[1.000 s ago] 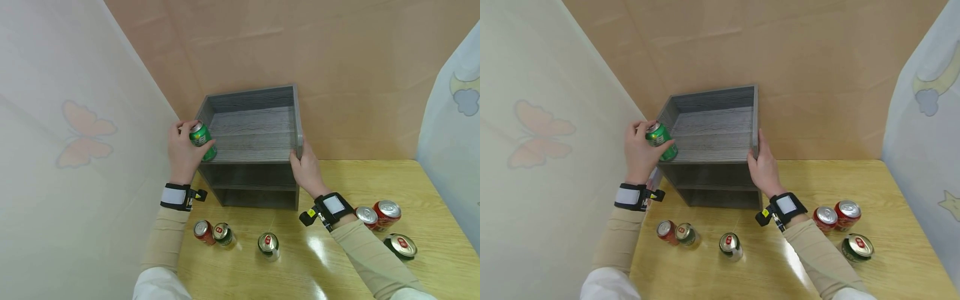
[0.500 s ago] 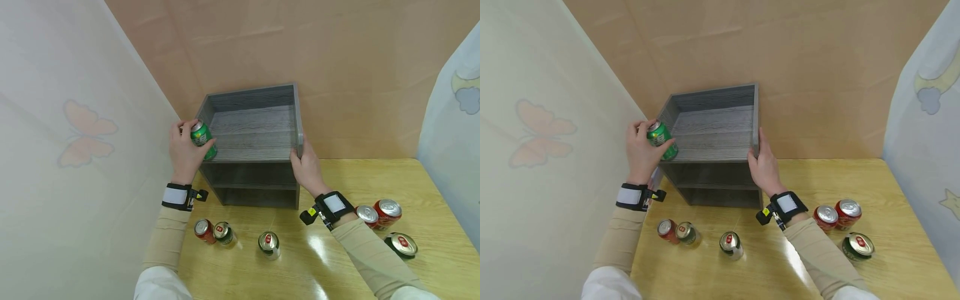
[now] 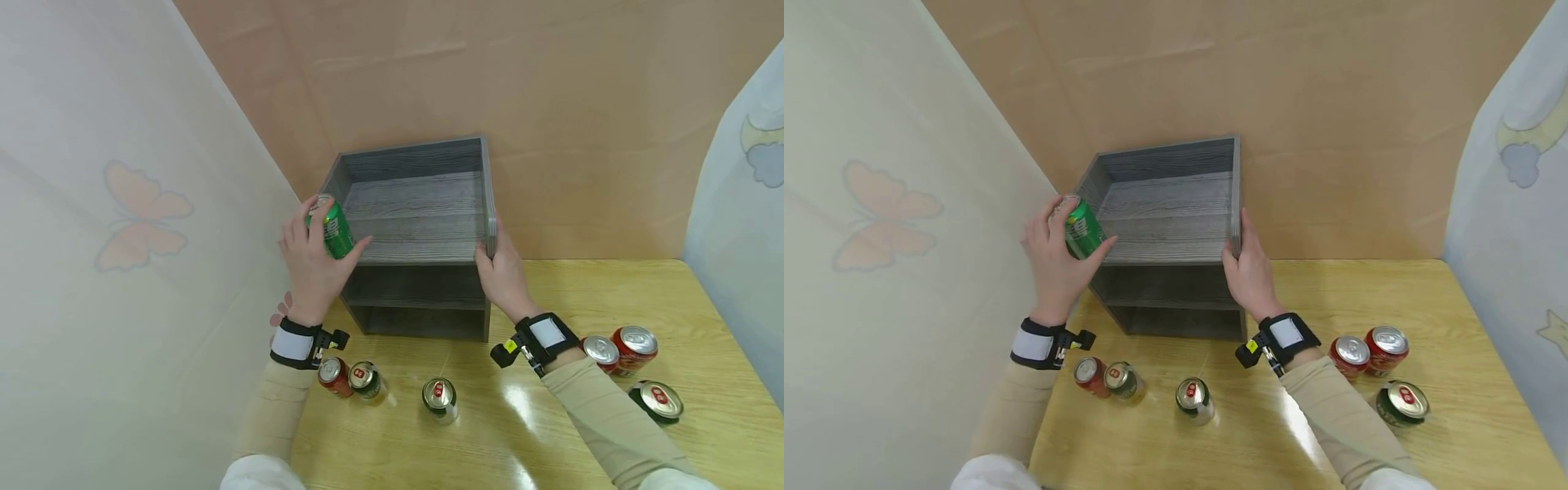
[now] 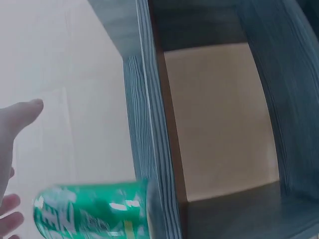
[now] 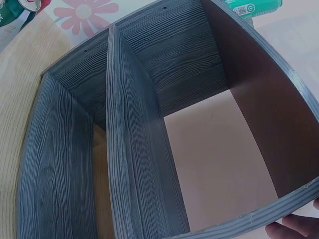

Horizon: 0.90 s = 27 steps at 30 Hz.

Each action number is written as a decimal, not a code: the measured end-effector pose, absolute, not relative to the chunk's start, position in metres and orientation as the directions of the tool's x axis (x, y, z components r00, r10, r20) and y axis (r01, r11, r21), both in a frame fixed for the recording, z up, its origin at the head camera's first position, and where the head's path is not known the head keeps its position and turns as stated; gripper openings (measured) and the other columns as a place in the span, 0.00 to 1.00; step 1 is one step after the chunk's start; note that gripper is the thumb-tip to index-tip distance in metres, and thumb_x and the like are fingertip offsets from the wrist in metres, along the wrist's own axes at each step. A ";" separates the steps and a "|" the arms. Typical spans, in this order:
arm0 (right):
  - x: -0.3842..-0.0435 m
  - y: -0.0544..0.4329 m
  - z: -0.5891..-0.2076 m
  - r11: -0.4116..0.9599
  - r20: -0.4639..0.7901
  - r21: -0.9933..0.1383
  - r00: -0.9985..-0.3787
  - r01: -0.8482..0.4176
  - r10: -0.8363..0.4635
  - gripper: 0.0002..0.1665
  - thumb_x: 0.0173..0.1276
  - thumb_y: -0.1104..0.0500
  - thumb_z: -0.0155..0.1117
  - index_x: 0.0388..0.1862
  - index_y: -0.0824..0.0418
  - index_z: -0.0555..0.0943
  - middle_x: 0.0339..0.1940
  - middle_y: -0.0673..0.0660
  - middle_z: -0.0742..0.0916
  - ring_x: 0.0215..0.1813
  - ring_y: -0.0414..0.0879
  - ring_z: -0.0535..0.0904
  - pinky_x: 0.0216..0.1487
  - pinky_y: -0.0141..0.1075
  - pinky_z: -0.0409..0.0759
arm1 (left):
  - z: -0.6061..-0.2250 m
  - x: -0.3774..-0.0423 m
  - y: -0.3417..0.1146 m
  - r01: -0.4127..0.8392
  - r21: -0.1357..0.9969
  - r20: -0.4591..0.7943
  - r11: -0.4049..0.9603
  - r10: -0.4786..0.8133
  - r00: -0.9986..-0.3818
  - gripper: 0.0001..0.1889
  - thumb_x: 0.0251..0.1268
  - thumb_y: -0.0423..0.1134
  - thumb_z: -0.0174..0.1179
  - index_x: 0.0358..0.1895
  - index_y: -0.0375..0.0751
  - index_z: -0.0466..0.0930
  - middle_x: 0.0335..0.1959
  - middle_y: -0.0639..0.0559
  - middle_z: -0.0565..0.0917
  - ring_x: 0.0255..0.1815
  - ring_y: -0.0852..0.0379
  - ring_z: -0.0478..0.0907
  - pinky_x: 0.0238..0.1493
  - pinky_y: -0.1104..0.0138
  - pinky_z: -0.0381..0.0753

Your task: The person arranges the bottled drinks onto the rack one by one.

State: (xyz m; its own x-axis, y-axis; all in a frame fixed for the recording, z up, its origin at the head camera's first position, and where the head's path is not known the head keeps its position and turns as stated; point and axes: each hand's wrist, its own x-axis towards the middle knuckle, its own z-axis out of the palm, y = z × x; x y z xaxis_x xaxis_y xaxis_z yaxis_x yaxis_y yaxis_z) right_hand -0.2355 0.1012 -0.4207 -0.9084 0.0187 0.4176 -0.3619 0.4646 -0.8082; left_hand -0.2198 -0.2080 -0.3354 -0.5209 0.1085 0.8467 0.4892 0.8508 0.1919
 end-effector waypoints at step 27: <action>-0.232 0.103 -0.421 0.475 0.427 -0.802 -0.904 -0.362 0.033 0.38 0.82 0.56 0.45 0.85 0.59 0.45 0.78 0.68 0.64 0.71 0.67 0.67 0.63 0.64 0.70 | -0.429 -0.150 -0.149 0.687 0.291 0.389 0.666 0.573 -0.721 0.25 0.67 0.54 0.68 0.62 0.47 0.80 0.55 0.55 0.83 0.53 0.58 0.82 0.48 0.64 0.83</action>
State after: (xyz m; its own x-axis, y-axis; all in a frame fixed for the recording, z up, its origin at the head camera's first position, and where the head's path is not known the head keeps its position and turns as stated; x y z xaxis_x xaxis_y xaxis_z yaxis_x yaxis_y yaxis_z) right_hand -0.2324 0.1025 -0.4206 -0.9036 0.0333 0.4270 -0.3615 0.4754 -0.8021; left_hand -0.1502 -0.1490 -0.4292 -0.7211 0.5733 0.3890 0.6867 0.6663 0.2909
